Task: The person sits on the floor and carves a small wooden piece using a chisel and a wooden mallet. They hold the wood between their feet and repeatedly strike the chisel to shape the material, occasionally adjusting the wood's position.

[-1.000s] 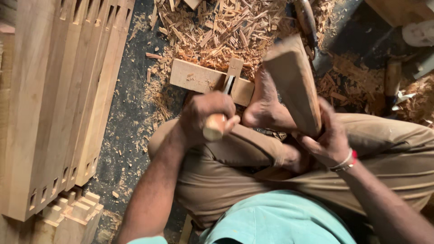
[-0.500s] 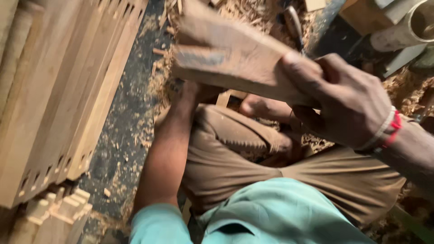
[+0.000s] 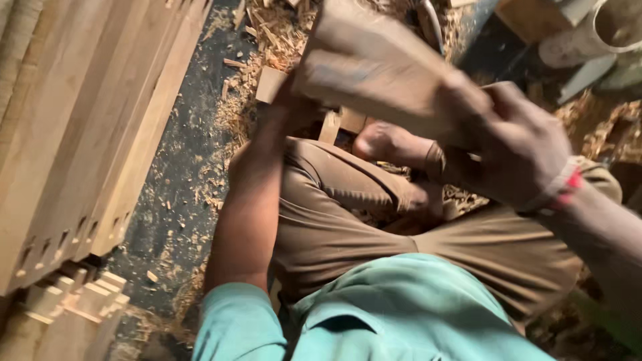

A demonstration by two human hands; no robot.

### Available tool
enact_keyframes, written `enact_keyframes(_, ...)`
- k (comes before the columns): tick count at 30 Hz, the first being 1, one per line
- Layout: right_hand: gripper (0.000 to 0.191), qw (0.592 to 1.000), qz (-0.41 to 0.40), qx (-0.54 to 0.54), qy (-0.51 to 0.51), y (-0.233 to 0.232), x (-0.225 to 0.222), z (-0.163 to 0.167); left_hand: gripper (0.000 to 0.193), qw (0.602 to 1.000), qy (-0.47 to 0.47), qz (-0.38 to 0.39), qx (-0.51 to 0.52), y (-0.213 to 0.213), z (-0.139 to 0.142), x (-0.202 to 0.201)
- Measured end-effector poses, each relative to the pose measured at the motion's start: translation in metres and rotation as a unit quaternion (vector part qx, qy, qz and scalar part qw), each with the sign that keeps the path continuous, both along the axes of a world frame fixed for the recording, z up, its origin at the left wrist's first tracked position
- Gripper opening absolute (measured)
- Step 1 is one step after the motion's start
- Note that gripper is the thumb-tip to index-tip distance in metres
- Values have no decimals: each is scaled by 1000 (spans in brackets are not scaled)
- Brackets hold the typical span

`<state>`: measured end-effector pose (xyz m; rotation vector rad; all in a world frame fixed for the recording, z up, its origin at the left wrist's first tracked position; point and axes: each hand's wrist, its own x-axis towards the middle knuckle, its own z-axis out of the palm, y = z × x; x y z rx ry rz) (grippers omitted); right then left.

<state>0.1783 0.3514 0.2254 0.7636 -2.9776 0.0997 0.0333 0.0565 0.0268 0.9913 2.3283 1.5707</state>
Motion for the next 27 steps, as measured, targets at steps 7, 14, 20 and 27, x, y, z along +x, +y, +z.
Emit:
enact_keyframes(7,109,966,-101,-237,-18,22,36,14,14,984,-50,32,170,-34,31,2)
enact_keyframes(14,112,951,-141,-272,-39,18,46,6,12,992,-70,-31,102,-12,36,11)
enact_keyframes(20,110,952,-120,-278,-35,14,51,11,13,994,-69,-41,71,-5,46,15)
enact_keyframes(27,111,957,-107,-269,-18,13,60,17,14,996,-39,-53,60,1,48,17)
